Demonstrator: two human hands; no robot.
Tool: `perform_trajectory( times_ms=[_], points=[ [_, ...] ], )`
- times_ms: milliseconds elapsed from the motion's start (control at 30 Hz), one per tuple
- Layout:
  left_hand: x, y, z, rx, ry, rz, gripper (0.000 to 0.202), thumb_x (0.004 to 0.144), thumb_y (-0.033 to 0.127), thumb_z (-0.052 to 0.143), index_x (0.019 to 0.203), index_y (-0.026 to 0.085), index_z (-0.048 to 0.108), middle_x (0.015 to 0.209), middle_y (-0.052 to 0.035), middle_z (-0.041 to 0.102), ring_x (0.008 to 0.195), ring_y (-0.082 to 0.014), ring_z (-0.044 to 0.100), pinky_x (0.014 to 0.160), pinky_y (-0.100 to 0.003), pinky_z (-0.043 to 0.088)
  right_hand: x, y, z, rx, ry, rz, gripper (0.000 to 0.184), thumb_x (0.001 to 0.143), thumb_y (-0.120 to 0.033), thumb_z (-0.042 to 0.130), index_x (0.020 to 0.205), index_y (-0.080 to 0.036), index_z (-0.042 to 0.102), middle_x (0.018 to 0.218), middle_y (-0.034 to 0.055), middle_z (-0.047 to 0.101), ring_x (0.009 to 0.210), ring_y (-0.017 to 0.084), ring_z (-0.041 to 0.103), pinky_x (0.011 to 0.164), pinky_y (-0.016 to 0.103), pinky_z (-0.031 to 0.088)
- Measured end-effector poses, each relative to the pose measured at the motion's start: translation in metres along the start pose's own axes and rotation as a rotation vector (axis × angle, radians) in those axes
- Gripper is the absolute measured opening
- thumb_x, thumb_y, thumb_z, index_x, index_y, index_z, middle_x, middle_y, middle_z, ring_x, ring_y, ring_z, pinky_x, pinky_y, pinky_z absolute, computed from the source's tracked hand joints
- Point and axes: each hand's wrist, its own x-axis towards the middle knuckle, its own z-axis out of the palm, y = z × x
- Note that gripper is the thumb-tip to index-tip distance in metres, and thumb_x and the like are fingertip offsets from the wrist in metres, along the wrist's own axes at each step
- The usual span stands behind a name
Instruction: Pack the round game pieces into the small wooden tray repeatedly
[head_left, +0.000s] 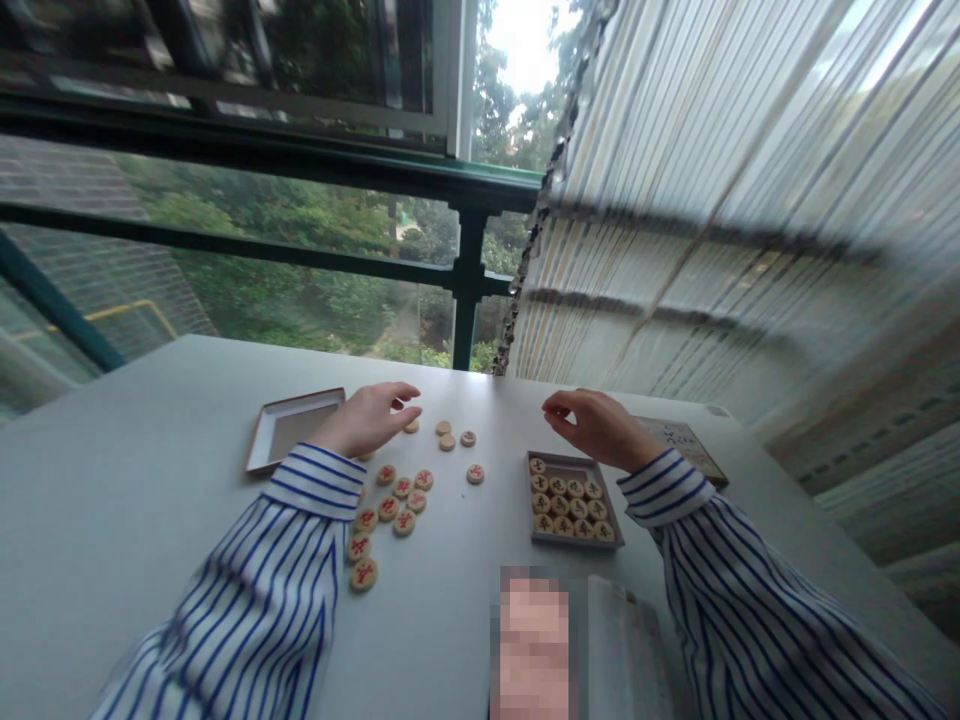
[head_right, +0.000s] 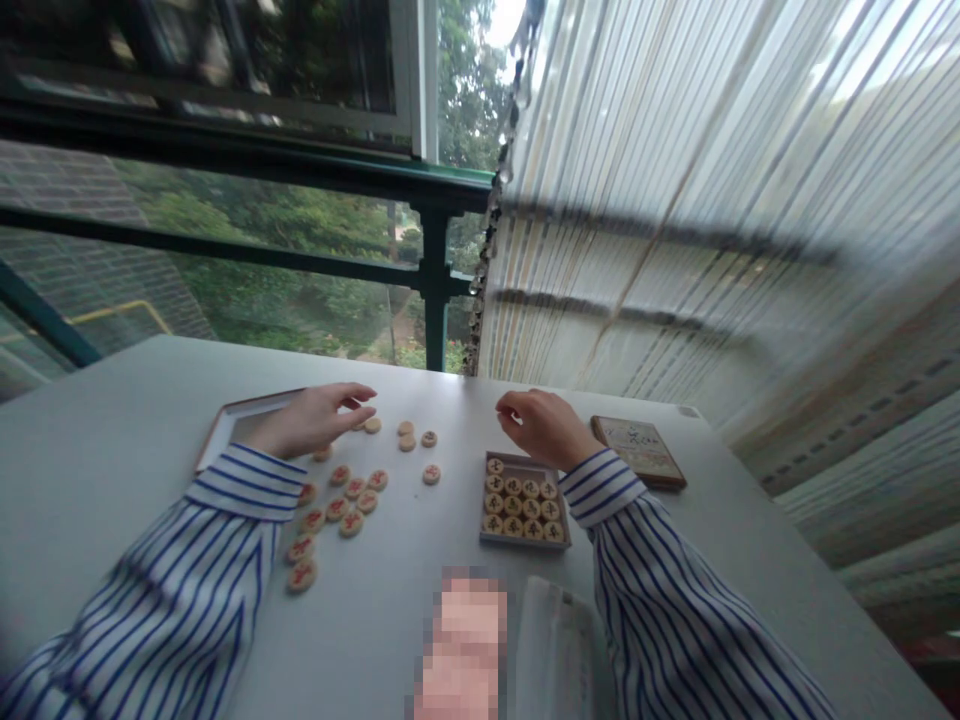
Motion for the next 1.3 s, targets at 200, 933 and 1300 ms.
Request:
perform_trajectory(
  times_ms=[200, 933, 1300],
  points=[
    [-0.003, -0.013, -0.006, 0.119, -0.068, -0.016, 0.037, 0.071, 0.035, 0.048, 0.102, 0.019, 0.06, 0.1, -0.0065, 0.064, 0.086, -0.0208, 0.06, 0.075, -0.028, 0.044, 0.033, -0.032, 0.019, -0.063, -0.148, -0.081, 0.025, 0.08, -0.029, 0.043, 0.093, -0.019, 0.061, 0.088, 0.0058, 0.064, 0.082, 0.015, 0.056, 0.071, 0.024, 0.037],
    [-0.001, -0.007, 0.019, 0.077, 0.059, 0.106, 0.036, 0.073, 0.028, 0.049, 0.107, 0.018, 0.056, 0.105, -0.0086, 0.061, 0.093, -0.0214, 0.057, 0.081, -0.03, 0.043, 0.066, -0.065, 0.066, -0.091, -0.362, -0.161, 0.033, 0.078, -0.036, 0.044, 0.101, -0.018, 0.058, 0.098, 0.0091, 0.06, 0.086, 0.018, 0.057, 0.066, 0.024, 0.038],
    [0.003, -0.017, 0.008, 0.097, 0.213, 0.036, 0.036, 0.077, 0.036, 0.045, 0.103, 0.014, 0.057, 0.103, -0.0087, 0.061, 0.095, -0.0208, 0.055, 0.085, -0.031, 0.042, 0.064, -0.057, 0.074, -0.024, -0.325, -0.134, 0.032, 0.079, -0.04, 0.041, 0.094, -0.02, 0.061, 0.097, 0.0079, 0.059, 0.08, 0.017, 0.057, 0.063, 0.023, 0.037]
  ],
)
